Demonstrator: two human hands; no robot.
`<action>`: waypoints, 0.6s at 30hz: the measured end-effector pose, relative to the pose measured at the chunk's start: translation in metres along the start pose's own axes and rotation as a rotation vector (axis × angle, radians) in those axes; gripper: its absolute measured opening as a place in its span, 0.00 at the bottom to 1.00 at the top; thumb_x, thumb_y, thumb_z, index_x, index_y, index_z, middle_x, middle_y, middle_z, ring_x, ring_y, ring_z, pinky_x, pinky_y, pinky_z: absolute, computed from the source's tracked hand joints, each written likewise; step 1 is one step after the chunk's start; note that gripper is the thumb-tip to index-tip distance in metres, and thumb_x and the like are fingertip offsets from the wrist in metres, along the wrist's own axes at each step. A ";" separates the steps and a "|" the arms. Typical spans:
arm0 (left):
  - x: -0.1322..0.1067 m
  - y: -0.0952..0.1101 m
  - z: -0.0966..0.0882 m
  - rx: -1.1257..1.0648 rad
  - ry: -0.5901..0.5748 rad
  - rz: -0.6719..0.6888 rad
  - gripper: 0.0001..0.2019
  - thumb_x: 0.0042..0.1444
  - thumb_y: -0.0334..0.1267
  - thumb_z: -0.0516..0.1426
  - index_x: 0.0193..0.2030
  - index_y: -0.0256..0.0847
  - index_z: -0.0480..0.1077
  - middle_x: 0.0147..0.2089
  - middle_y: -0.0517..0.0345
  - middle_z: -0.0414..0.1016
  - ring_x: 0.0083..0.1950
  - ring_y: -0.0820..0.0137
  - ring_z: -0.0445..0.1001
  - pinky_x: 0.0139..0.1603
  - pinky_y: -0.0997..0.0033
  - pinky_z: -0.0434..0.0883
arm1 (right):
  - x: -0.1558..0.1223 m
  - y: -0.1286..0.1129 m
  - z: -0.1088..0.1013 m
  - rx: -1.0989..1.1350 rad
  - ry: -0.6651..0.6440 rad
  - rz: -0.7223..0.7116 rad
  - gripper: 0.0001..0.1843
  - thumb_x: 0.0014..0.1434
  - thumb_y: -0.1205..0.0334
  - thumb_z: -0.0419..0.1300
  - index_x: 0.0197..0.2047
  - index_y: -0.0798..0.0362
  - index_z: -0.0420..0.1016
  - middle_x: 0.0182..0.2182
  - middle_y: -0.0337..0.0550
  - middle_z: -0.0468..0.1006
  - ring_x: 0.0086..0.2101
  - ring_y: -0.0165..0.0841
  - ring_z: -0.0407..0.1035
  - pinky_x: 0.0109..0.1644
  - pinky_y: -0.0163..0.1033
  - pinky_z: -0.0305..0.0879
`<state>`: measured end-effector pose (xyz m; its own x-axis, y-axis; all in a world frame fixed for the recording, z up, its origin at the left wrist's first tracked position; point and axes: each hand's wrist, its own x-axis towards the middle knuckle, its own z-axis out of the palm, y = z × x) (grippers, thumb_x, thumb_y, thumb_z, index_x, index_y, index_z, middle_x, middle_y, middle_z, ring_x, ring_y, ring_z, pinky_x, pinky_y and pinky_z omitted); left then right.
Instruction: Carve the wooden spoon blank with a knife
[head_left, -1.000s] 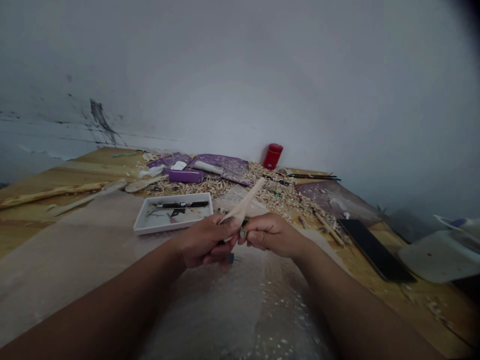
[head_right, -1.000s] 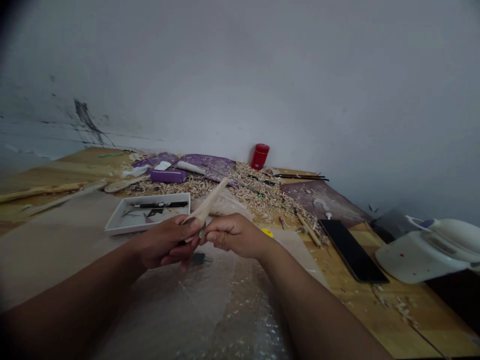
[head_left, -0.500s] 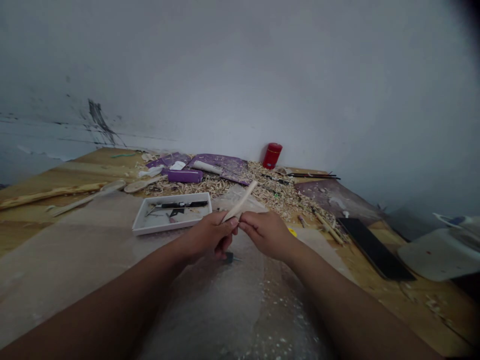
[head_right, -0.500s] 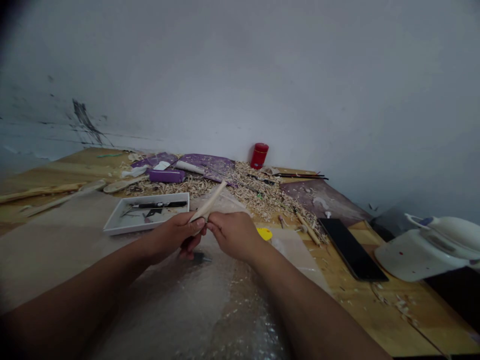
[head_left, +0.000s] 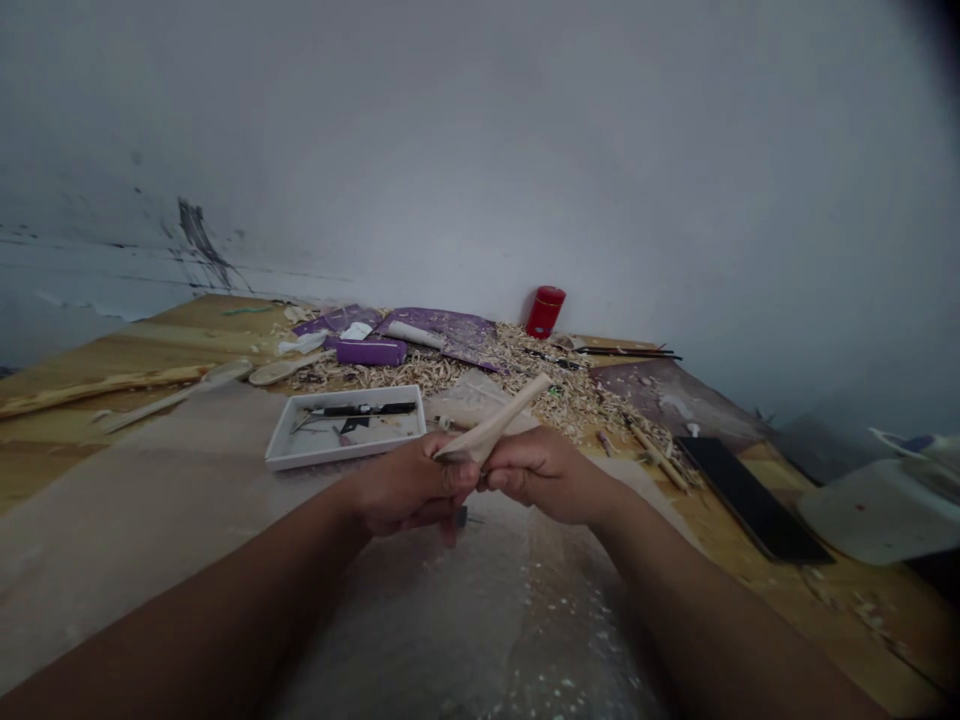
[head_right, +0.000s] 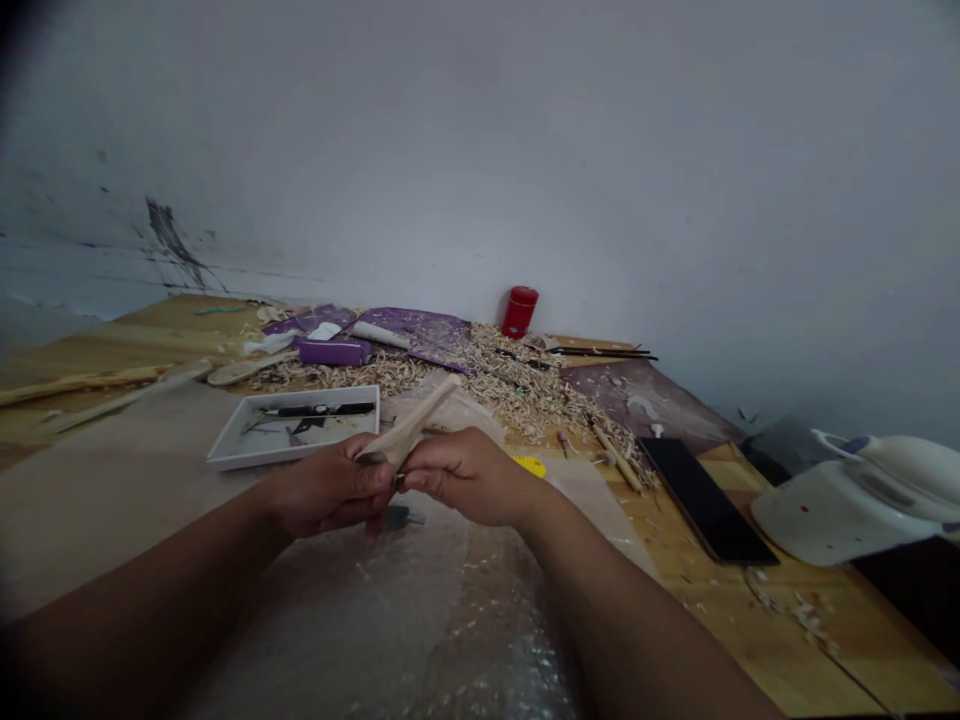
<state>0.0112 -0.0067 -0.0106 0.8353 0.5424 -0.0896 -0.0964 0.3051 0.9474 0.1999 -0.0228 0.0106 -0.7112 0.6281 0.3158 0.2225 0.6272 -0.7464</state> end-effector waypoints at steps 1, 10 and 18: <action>0.000 -0.001 0.000 -0.022 -0.048 0.013 0.17 0.45 0.49 0.56 0.21 0.36 0.62 0.08 0.72 0.52 0.08 0.84 0.49 0.20 0.73 0.68 | -0.001 0.001 0.000 0.086 -0.007 0.026 0.16 0.58 0.54 0.48 0.31 0.56 0.70 0.18 0.34 0.64 0.20 0.23 0.57 0.25 0.29 0.54; 0.006 -0.002 0.004 0.028 0.137 0.034 0.17 0.56 0.50 0.42 0.31 0.38 0.60 0.14 0.71 0.55 0.11 0.83 0.51 0.20 0.73 0.68 | -0.001 0.012 0.001 0.143 0.139 0.152 0.12 0.57 0.58 0.51 0.31 0.56 0.70 0.16 0.32 0.60 0.18 0.22 0.54 0.21 0.28 0.50; 0.009 -0.004 0.004 0.308 0.288 0.039 0.15 0.54 0.49 0.45 0.33 0.39 0.59 0.17 0.68 0.58 0.15 0.81 0.58 0.18 0.77 0.65 | 0.004 0.013 0.000 -0.439 0.152 0.184 0.09 0.58 0.64 0.49 0.29 0.53 0.69 0.23 0.34 0.70 0.26 0.24 0.62 0.30 0.28 0.52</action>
<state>0.0216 -0.0059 -0.0142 0.6444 0.7590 -0.0931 0.0785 0.0555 0.9954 0.2002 -0.0122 0.0020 -0.5362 0.7858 0.3083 0.6181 0.6142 -0.4905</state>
